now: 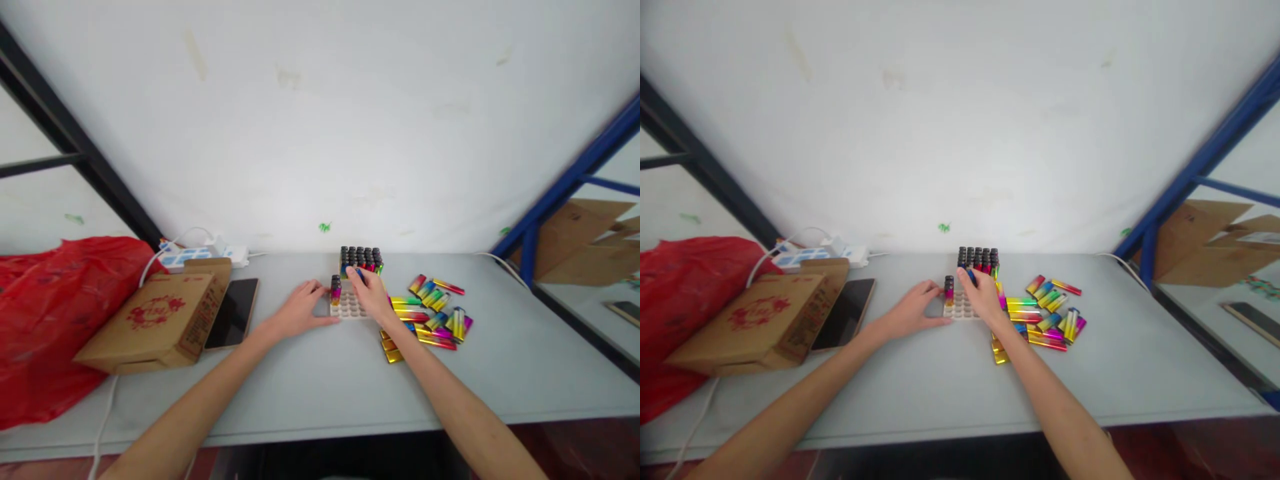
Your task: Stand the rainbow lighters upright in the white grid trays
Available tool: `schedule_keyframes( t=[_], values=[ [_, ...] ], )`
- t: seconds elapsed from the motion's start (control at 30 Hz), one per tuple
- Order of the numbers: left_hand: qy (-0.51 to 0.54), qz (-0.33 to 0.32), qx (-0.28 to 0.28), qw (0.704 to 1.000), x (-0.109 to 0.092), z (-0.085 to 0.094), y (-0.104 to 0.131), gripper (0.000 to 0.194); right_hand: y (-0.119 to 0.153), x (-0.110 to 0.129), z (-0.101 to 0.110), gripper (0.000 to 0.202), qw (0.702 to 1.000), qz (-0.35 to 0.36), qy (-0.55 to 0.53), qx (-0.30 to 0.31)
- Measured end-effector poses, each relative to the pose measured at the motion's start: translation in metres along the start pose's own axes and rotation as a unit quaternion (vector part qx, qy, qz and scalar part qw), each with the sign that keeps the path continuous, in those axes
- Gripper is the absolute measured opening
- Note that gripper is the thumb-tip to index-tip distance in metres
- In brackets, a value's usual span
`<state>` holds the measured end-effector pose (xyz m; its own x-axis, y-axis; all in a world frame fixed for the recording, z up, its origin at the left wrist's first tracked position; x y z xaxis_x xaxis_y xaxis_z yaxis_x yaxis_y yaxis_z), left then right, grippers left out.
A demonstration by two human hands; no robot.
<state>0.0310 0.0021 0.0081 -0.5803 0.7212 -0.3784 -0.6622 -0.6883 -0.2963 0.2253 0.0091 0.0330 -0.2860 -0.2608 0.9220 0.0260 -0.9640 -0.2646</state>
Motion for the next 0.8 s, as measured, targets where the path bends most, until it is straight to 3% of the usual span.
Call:
schedule_keyframes(
  t=[0.17,0.33,0.57,0.8],
  values=[
    [0.005,0.003,-0.006,1.000,0.002,0.000,0.000,0.060,0.018,-0.004,0.005,0.056,0.998,0.012,0.045,-0.035],
    [0.006,-0.004,-0.003,1.000,0.003,0.000,-0.001,0.061,0.018,-0.001,0.007,0.045,0.996,0.025,0.058,-0.059],
    [0.002,-0.001,-0.005,1.000,0.002,0.001,-0.001,0.061,0.020,0.002,0.003,0.048,0.992,0.034,0.117,-0.046],
    [-0.001,-0.005,-0.003,1.000,0.000,0.001,-0.001,0.061,0.031,0.020,0.002,0.046,0.955,0.176,0.239,0.014]
  ],
)
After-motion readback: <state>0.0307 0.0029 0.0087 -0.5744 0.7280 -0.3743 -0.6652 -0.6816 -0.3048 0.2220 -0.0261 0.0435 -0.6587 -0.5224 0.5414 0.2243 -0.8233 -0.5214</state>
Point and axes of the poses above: each hand's wrist, its own y-axis away from the middle knuckle, its own z-axis out of the back of the hand, x = y × z, the point moved 5 cm from there along -y, towards the middle knuckle, and after that the axes turned 4 degrees about -z, right-handed, at the moved point
